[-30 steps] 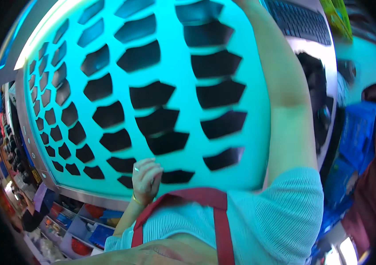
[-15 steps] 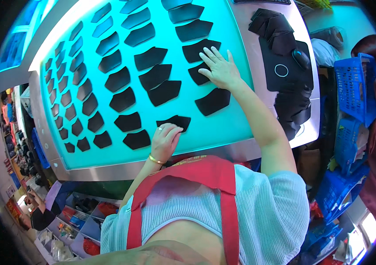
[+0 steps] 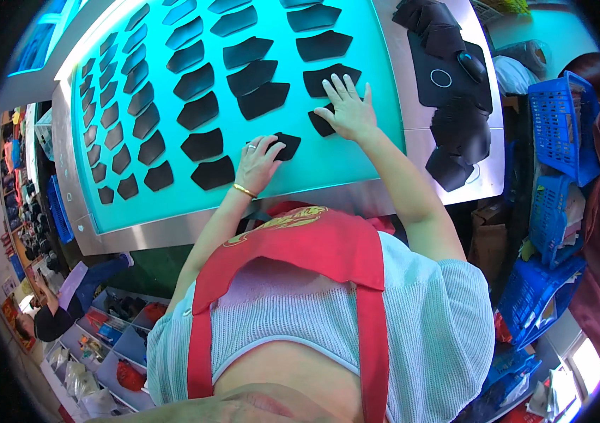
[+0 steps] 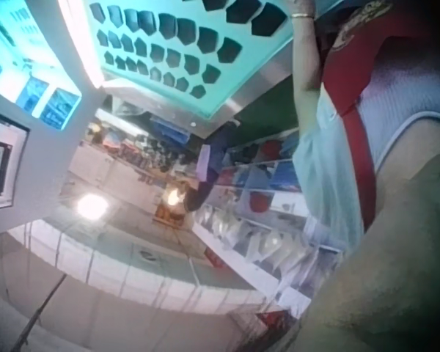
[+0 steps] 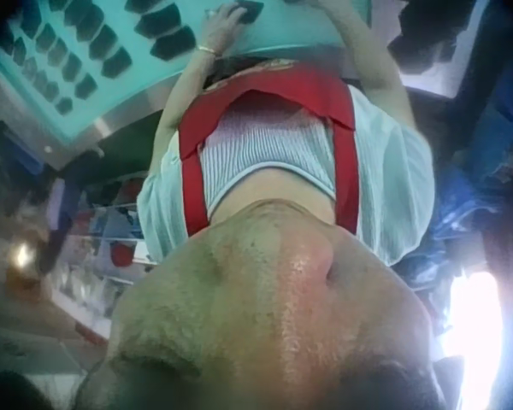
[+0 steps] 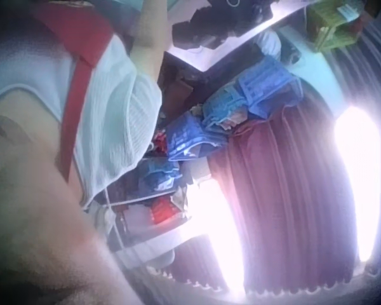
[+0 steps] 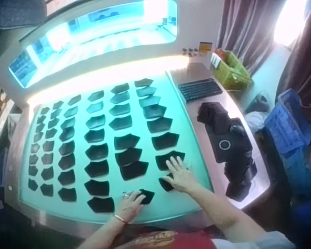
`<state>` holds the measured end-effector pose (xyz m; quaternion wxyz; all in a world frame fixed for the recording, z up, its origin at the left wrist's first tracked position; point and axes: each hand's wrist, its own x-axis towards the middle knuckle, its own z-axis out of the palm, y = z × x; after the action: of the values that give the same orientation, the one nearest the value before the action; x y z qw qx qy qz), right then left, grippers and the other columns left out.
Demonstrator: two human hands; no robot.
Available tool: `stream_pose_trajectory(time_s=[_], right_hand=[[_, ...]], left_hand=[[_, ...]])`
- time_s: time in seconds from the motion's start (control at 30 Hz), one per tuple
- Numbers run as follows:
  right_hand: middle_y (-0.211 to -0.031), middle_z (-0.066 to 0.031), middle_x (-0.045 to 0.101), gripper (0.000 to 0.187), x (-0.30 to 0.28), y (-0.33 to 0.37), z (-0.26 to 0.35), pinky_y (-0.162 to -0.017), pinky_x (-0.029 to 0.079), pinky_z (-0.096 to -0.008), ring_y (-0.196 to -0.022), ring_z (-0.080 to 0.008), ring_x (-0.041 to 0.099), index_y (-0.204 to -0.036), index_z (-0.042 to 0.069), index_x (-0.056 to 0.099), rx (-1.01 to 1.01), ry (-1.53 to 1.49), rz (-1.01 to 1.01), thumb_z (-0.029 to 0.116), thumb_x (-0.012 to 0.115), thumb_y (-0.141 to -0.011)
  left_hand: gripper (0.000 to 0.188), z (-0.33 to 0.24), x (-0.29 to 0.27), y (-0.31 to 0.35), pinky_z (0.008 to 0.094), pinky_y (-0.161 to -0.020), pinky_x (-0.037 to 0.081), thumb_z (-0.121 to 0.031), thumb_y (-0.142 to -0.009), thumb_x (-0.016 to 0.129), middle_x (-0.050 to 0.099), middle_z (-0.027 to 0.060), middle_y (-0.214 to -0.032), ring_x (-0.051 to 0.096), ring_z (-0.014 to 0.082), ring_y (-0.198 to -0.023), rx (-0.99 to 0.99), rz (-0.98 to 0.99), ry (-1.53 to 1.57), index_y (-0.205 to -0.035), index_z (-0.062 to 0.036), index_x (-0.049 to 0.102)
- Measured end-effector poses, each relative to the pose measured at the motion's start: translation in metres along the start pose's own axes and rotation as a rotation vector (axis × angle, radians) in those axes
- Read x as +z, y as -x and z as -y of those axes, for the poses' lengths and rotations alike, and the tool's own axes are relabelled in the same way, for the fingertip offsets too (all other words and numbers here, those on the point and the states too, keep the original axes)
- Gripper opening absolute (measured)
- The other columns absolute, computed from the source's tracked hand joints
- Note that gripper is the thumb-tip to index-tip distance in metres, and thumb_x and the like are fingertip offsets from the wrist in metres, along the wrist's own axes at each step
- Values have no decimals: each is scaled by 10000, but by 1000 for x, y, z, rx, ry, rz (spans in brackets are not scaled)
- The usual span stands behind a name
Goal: The person picks up black shoe components from a stack and arranges them in rows on a glowing light table.
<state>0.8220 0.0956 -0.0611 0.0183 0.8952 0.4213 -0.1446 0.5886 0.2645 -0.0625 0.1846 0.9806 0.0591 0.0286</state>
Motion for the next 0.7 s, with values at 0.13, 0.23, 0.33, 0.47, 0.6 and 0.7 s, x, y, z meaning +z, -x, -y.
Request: stream_pose_trajectory(time_s=[0.13,0.23,0.33,0.47,0.6,0.7], right_hand=[[-1664,-42,279,733,2,49,5,-1218,113,-614,-1547,-271,209,-1590,187,317,-89,-50,-230,615,421,-1004],[-1678,-38,238,744,34,88,17,-1219,104,-622,-1554,-279,183,-1604,194,280,-95,21,-25,617,411,-1006],[-1684,-32,221,763,46,94,25,-1222,97,-618,-1559,-284,161,-1617,199,242,-113,66,-126,624,407,-1005],[-1684,-32,224,749,38,106,30,-1221,94,-604,-1560,-286,155,-1619,204,234,-94,-22,-238,597,427,-1011],[-1609,-54,384,651,30,135,44,-1213,118,-582,-1537,-277,227,-1560,163,373,-229,-135,-316,488,514,-1014],[-1533,-62,484,564,34,150,62,-1212,147,-553,-1499,-269,310,-1488,137,474,-311,-219,-321,423,548,-1008]], left_hand=[[471,8,0,4,440,-982,424,-144,-802,765,558,33,-1317,518,267,-1244,42,9,-8,-1243,-174,603],[452,9,3,7,437,-999,404,-147,-841,729,554,9,-1355,509,254,-1268,73,-10,-51,-1271,-187,594],[451,7,9,12,440,-1019,396,-141,-853,719,553,6,-1359,503,255,-1279,34,-28,-89,-1283,-191,591],[406,-4,-1,30,429,-1033,409,-152,-849,732,580,27,-1305,537,259,-1242,-6,-212,-56,-1239,-173,619],[355,15,-16,80,441,-953,456,-172,-802,775,617,62,-1176,576,287,-1153,-285,-252,-102,-1138,-156,659],[354,40,-22,108,441,-915,476,-170,-776,793,625,70,-1144,583,296,-1126,-320,-258,-155,-1108,-154,669]])
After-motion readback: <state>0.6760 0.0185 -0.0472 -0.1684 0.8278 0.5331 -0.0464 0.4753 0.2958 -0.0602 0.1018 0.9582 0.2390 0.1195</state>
